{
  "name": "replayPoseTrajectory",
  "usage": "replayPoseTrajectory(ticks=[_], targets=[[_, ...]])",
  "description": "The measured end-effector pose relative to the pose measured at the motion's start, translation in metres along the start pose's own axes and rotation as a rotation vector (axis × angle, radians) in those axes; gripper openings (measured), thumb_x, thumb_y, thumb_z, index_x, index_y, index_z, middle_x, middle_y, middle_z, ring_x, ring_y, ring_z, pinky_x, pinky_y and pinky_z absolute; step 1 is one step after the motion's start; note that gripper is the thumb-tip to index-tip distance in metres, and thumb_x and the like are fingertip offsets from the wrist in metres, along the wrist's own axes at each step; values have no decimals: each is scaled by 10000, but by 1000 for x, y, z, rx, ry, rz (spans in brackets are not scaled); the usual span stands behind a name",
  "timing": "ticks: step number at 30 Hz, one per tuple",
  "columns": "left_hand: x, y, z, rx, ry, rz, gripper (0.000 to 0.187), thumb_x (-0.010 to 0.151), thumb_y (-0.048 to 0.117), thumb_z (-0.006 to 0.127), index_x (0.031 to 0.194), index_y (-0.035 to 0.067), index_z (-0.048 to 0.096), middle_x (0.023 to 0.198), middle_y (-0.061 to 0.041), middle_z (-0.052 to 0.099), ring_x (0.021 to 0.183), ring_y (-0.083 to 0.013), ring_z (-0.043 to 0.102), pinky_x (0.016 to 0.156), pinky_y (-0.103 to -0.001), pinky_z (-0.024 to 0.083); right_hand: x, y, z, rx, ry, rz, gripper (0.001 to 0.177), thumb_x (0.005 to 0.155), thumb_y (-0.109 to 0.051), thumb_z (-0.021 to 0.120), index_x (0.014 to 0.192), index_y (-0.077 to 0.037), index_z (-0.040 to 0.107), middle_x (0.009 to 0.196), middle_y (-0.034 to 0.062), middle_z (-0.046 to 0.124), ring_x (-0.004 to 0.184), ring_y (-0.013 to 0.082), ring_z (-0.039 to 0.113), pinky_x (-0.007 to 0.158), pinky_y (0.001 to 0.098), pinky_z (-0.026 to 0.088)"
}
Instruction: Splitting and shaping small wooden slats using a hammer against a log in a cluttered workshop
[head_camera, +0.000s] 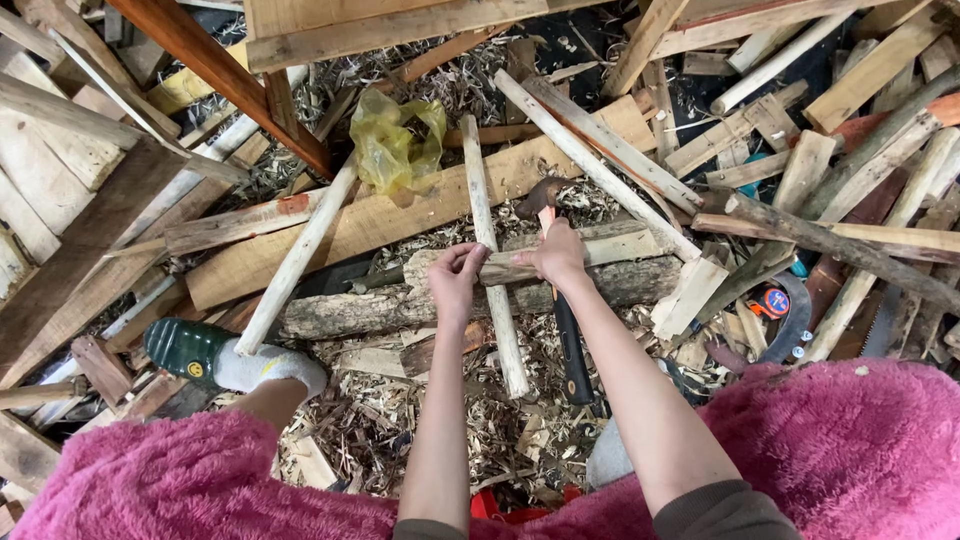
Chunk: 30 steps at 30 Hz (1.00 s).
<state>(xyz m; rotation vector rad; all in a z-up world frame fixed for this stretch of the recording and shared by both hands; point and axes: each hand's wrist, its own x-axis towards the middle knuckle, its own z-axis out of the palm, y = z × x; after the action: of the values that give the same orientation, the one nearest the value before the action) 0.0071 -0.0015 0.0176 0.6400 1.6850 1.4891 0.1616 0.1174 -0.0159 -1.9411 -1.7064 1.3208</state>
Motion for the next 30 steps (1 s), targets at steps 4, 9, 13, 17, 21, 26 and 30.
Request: replayPoseTrajectory(ticks=[4, 9, 13, 17, 21, 26, 30], targets=[[-1, 1, 1, 39, 6, 39, 152, 915, 181, 801, 1027, 84, 769, 881, -70, 798, 826, -94, 715, 749, -240, 570, -2, -5, -3, 37, 17, 2, 566, 633, -119, 967, 997, 36, 563, 769, 140, 665, 429, 256, 652, 473, 324, 569], [8, -26, 6, 221, 29, 205, 73, 927, 190, 787, 973, 140, 758, 828, -23, 785, 816, -113, 716, 765, -274, 553, -18, -17, -11, 72, 25, 19, 524, 637, -72, 951, 971, 39, 563, 742, 139, 653, 420, 258, 645, 424, 316, 565], [10, -53, 8, 352, 101, 369, 80, 926, 253, 794, 963, 193, 757, 904, 37, 740, 928, -147, 644, 905, -292, 487, -17, -16, -11, -1, -3, 0, 534, 676, -136, 940, 1019, 28, 564, 750, 114, 669, 440, 232, 661, 511, 330, 585], [-6, -32, 20, 138, 132, 241, 58, 983, 189, 726, 1002, 136, 711, 858, -22, 748, 860, -125, 690, 848, -298, 543, -17, -19, -13, -12, -11, 3, 537, 702, -129, 927, 1052, 35, 554, 792, 137, 683, 449, 223, 665, 529, 334, 597], [-14, -14, 24, 131, 148, 234, 68, 962, 159, 748, 998, 123, 704, 860, -56, 761, 854, -136, 698, 819, -313, 557, -13, -13, -14, -13, -14, -8, 578, 689, -161, 942, 1058, 27, 539, 762, 112, 670, 448, 226, 667, 556, 341, 593], [-16, -16, 26, -148, 164, 165, 108, 969, 140, 743, 1009, 64, 678, 878, -60, 778, 862, -107, 695, 851, -274, 564, -14, -14, -16, -35, -12, -12, 575, 680, -152, 933, 1062, 25, 542, 797, 107, 696, 438, 231, 669, 578, 348, 585], [-13, -19, 25, -138, 162, 145, 119, 966, 161, 749, 1015, 74, 685, 873, -53, 782, 849, -91, 703, 843, -270, 577, -14, -14, -10, -55, 1, 2, 582, 668, -142, 942, 1058, 15, 539, 821, 107, 699, 421, 239, 663, 551, 359, 603]])
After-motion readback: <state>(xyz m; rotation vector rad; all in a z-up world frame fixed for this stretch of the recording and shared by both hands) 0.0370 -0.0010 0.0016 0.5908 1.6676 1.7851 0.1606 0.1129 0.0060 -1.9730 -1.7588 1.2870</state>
